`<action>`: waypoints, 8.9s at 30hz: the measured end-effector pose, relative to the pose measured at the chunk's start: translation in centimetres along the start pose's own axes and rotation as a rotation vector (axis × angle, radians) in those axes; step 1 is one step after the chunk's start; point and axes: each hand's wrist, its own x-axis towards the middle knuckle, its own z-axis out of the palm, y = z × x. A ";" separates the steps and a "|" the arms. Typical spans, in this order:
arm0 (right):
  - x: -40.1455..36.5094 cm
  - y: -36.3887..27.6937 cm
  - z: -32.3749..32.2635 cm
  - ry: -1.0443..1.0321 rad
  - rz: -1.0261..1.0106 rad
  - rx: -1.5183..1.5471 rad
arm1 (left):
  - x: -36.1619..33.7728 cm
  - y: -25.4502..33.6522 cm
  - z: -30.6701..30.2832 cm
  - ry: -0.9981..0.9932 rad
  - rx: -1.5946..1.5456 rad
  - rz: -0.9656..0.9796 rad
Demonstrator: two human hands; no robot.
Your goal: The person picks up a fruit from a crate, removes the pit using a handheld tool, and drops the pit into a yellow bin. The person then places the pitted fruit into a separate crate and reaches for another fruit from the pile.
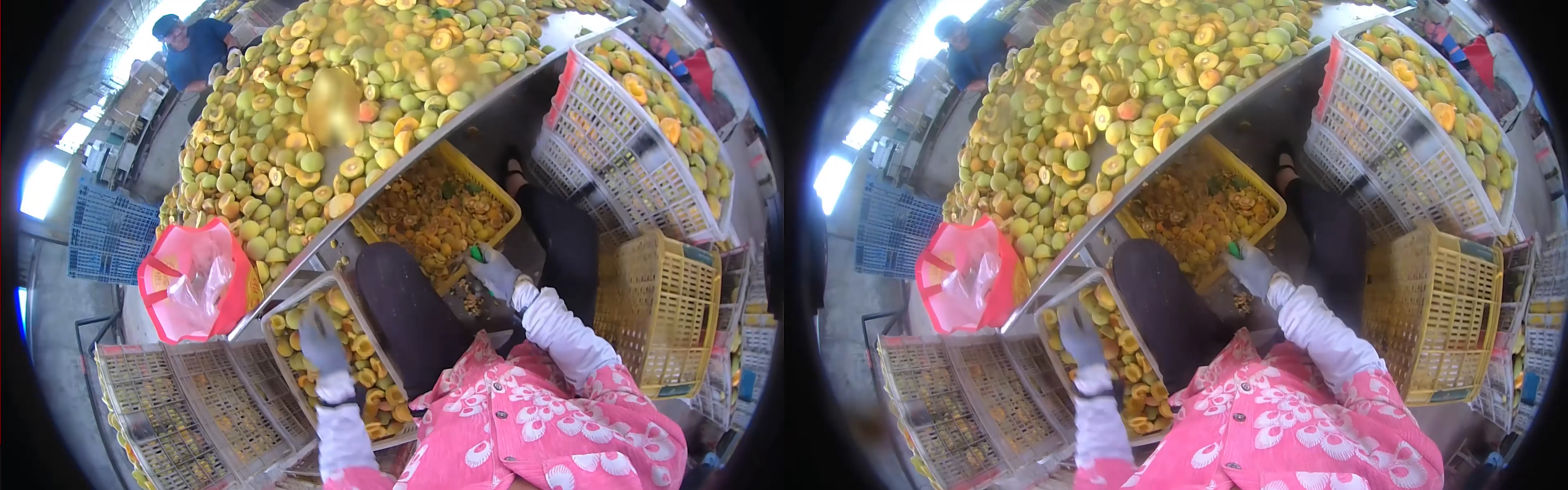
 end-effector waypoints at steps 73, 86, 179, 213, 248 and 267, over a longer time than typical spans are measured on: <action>-9.3 -6.9 4.4 -1.255 0.468 0.929 | 4.8 21.6 3.8 -0.902 -1.425 -0.409; -5.8 -9.0 5.7 0.227 -0.700 -0.850 | 5.7 19.7 8.0 -0.299 -1.426 -0.553; -11.8 -10.4 8.2 0.003 -0.861 -0.663 | 8.9 19.2 -1.6 -0.659 -0.992 0.201; -0.1 -10.7 2.6 -1.151 0.260 0.746 | 11.1 20.5 10.5 -0.382 -1.294 -0.616; -2.5 -8.3 4.2 -0.074 -0.356 -0.315 | 17.9 10.8 6.4 -0.686 -1.260 -0.439; -12.2 -9.7 10.9 0.172 -0.755 -0.388 | 6.2 21.3 -0.4 -0.460 -1.765 -0.472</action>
